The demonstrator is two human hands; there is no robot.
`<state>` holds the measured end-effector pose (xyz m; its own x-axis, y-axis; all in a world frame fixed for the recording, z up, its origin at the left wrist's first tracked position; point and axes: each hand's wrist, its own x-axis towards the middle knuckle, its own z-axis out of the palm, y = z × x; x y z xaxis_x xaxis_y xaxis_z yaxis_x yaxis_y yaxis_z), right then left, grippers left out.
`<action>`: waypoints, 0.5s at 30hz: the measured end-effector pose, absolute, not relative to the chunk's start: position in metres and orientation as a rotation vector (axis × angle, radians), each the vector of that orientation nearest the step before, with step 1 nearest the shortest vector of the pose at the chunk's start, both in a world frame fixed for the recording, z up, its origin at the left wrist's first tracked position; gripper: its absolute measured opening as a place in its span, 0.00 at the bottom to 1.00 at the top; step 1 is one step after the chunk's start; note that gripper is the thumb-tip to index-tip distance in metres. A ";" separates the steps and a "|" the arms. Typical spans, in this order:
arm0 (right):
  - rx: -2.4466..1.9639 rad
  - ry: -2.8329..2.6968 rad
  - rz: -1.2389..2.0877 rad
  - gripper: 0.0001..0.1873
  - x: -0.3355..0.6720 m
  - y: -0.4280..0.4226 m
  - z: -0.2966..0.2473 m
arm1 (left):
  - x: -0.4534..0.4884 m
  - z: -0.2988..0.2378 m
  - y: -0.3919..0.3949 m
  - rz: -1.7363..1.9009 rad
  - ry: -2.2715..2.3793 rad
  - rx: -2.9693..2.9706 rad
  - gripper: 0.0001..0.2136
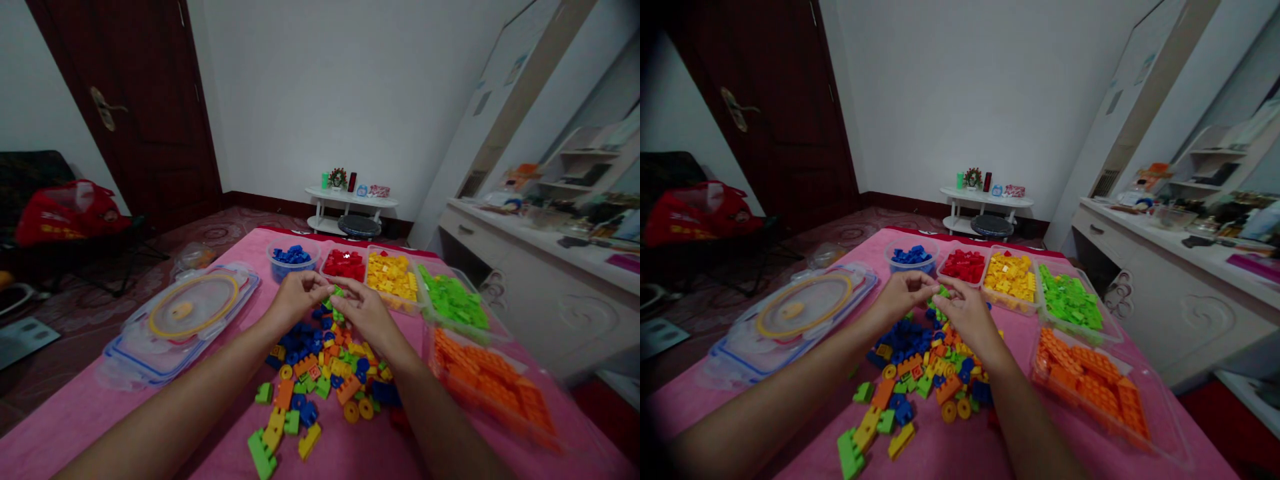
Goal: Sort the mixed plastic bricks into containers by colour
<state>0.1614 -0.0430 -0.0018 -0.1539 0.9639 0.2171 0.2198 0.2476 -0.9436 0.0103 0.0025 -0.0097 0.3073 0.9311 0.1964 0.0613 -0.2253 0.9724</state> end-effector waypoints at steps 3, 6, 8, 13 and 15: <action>-1.044 -1.542 0.965 0.19 0.156 -0.044 -0.005 | 0.015 -0.014 -0.001 1.090 0.921 1.439 0.15; -1.088 -1.556 0.940 0.16 0.161 -0.042 -0.002 | 0.014 -0.018 -0.004 1.074 0.909 1.478 0.14; -1.186 -1.584 0.860 0.17 0.172 -0.042 0.006 | 0.010 -0.022 -0.003 1.066 0.930 1.576 0.14; -1.429 -1.548 0.522 0.19 0.225 -0.047 0.037 | 0.002 -0.039 0.004 1.065 1.042 1.956 0.13; -1.511 -1.476 0.414 0.22 0.252 -0.049 0.046 | 0.001 -0.047 0.006 1.046 1.043 2.092 0.10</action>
